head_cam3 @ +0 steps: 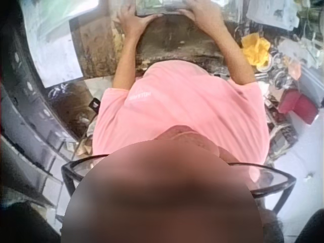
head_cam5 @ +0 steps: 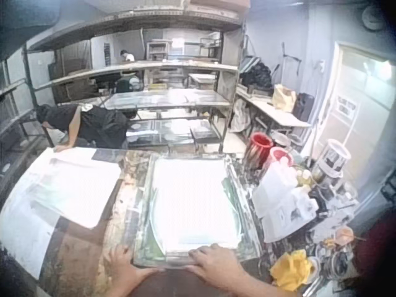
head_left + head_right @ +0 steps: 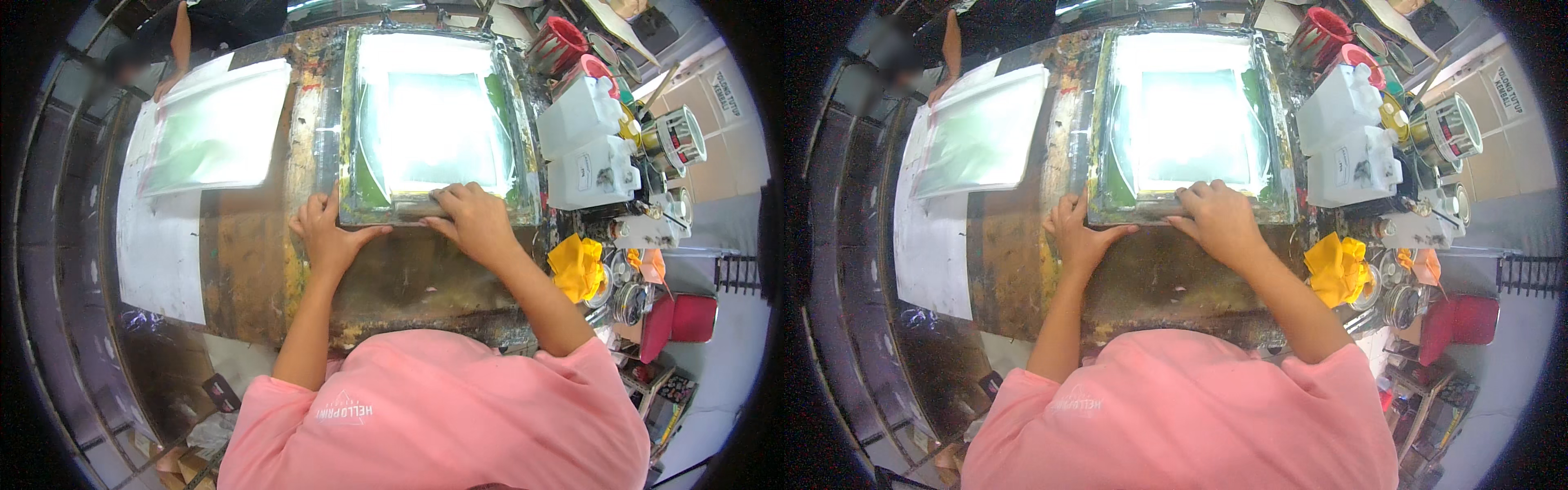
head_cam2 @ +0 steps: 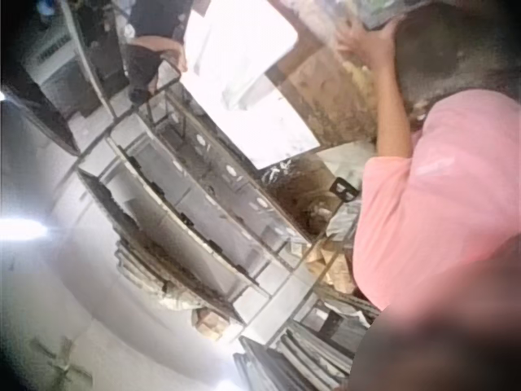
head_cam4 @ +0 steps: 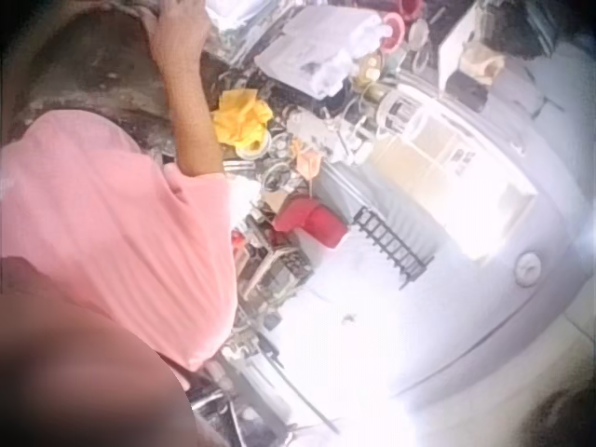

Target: The person repeatedly applies ink to a screen printing frame using a squeegee, then lifts the frame to reveal a flower-shaped print on the fabric below. The person also wipes the frame with a yellow cloth between cycles.

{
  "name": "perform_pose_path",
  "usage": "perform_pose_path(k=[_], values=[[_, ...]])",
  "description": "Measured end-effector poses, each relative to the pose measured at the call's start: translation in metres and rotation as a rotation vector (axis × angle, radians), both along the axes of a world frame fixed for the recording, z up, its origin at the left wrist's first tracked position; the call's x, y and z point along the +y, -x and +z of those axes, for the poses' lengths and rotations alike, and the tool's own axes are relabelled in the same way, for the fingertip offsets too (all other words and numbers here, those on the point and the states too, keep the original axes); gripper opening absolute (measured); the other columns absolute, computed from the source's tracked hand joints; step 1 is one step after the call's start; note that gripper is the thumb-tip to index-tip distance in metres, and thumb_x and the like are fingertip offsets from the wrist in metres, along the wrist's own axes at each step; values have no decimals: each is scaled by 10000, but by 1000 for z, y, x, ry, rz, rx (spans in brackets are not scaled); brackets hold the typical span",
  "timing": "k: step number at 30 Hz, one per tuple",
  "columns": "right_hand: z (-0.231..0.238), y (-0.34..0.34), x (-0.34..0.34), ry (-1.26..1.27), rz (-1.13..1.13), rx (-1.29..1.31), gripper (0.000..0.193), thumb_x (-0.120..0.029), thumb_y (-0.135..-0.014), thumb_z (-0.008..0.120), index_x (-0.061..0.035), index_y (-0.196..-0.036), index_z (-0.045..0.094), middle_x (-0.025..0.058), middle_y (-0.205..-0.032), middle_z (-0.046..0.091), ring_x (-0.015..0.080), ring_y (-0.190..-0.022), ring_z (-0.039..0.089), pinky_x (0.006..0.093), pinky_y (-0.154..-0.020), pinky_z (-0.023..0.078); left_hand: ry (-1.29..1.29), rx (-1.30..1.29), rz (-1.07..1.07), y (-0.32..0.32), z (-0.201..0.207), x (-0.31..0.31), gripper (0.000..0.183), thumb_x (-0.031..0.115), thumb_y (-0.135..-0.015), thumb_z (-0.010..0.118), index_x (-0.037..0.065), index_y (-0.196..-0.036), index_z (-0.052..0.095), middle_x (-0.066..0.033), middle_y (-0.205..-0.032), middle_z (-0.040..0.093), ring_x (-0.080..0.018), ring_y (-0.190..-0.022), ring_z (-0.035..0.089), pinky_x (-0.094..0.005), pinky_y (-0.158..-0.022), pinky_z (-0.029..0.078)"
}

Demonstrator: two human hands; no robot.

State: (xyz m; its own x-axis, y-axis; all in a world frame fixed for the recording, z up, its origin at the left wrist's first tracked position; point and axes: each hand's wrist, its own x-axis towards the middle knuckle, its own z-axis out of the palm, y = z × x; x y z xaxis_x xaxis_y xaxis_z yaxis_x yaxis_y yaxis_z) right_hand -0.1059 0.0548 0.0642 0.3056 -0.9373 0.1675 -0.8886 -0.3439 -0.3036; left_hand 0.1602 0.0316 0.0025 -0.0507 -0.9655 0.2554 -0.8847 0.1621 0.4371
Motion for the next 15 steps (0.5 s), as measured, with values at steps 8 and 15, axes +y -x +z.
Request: perform_pose_path(k=[8,15], values=[[-25,13,-122,187,2,119,403,-494,-916,711,-138,-1102,744,60,-1034,698,278,-942,680,449,-725,585,-47,55,-36,-3,6,0,1030,686,-463,940,64,-1250,707,-61,-1134,599,-276,-1160,521,-464,-1073,288],[3,46,-265,-24,41,185,573,-668,-964,576,-150,-1130,757,115,-983,734,349,-961,705,497,-799,559,93,36,-81,-5,5,-4,1164,704,-495,920,68,-1428,638,-65,-1064,609,-239,-1056,537,-433,-1013,302]])
